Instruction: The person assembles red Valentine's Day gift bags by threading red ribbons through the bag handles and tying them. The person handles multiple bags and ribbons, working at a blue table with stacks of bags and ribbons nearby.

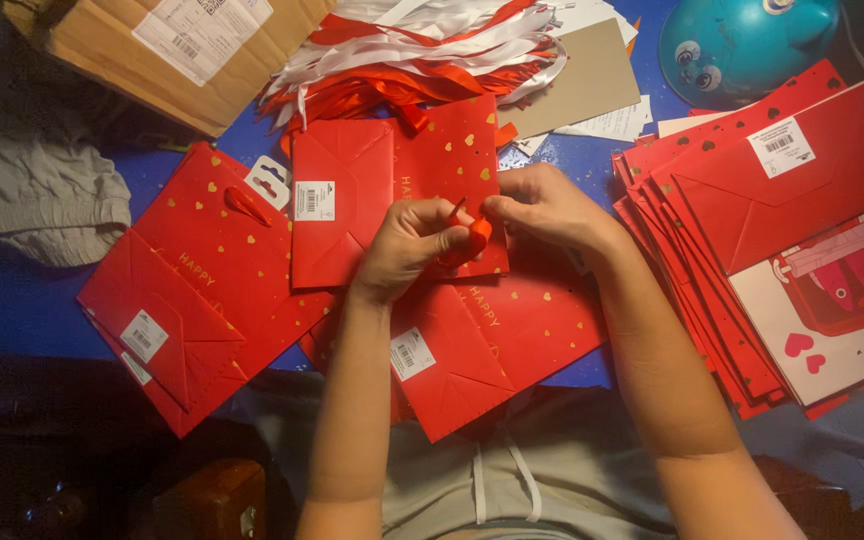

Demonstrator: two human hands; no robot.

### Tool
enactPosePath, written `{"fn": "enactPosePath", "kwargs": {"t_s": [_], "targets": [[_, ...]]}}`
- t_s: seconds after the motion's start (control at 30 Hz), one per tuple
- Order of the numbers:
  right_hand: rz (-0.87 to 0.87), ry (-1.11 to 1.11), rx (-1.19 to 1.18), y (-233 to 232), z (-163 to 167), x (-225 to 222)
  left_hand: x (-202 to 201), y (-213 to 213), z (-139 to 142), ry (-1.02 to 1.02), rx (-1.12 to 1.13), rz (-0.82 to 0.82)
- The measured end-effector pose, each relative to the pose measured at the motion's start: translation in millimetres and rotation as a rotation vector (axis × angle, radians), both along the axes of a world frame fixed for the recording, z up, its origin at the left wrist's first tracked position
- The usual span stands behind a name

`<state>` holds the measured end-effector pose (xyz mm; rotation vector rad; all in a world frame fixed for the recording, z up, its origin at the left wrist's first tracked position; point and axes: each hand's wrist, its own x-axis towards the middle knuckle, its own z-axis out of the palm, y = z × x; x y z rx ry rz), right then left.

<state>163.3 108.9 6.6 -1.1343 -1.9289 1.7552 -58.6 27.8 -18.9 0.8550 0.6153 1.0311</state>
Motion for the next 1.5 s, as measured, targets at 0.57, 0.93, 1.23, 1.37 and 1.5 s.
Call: {"fn": "enactPosePath", "kwargs": {"t_s": [0.57,0.93,1.23,1.37,1.5], "targets": [[-0.003,0.078,0.044,0,-1,1,11,7,0,0.236,0.072,0.232],[-0.255,0.008,0.127,-2,-8,-10,25,12,5,0.785,0.411,0.657],[-0.022,0.036,0.142,-4,-12,-3,35,14,8,0.799,0.402,0.712],[-0.051,0.028,0.026,-4,-17,-5,33,15,5,0.847,0.387,0.692],[-0.122,-0.033,0.123,-5,-18,-14,32,15,4,0.864,0.375,0.655]]}}
